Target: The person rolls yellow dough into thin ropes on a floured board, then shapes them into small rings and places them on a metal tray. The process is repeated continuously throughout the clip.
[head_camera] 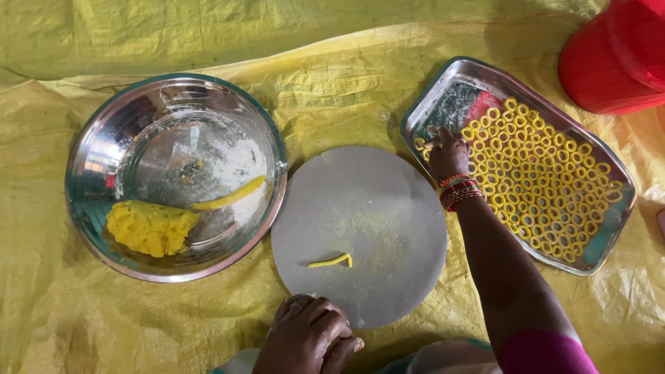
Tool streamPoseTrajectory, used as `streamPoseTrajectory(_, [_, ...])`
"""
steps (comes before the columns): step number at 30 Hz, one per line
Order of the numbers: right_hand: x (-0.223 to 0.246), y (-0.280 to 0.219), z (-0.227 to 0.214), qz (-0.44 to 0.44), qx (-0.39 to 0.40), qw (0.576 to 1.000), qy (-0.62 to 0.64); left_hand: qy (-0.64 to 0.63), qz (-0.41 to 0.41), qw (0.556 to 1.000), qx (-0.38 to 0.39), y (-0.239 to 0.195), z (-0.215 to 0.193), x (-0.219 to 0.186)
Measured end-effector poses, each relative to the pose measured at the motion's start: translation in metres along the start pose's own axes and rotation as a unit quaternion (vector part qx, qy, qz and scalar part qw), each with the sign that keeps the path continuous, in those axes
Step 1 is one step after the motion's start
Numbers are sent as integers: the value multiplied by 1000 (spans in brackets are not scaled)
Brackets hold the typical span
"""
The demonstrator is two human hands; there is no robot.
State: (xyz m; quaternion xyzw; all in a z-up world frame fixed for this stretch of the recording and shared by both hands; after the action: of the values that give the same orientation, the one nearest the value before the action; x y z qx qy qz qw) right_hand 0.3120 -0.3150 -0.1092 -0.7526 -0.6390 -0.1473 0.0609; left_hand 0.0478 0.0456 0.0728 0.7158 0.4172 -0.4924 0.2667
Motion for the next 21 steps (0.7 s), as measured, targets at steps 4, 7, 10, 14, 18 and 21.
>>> streamPoseTrajectory(4, [15, -4, -9, -48, 0, 996, -74, -2, 1, 1000, 1, 2, 0, -2])
streamPoseTrajectory(7, [31, -7, -14, -125, -19, 978, -169, -7, 8, 1000, 1, 2, -1, -4])
streamPoseTrajectory(10, [33, -7, -16, -136, -17, 979, -151, -3, 40, 999, -3, 1, -2, -9])
streamPoseTrajectory(14, [26, -3, -14, -104, -26, 985, -137, -5, 24, 1000, 18, 1, 1, -7])
streamPoseTrajectory(18, [18, -2, -13, -80, -27, 992, -96, -5, 28, 1000, 14, 2, 0, -8])
streamPoseTrajectory(21, [17, -4, -16, -90, -39, 993, -70, -6, 27, 1000, 10, 2, -1, -10])
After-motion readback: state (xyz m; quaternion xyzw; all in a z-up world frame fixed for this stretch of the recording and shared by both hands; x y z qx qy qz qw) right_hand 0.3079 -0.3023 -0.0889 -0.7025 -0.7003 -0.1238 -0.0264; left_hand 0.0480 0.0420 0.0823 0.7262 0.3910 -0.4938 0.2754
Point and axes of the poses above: each hand's wrist, its own y-axis towards the middle knuckle, its own z-axis out of the palm, x = y × z, the point moved 8 cm from there along y, towards the middle knuckle, and after that the axes turned 12 degrees about -y, right-handed, at the moved point
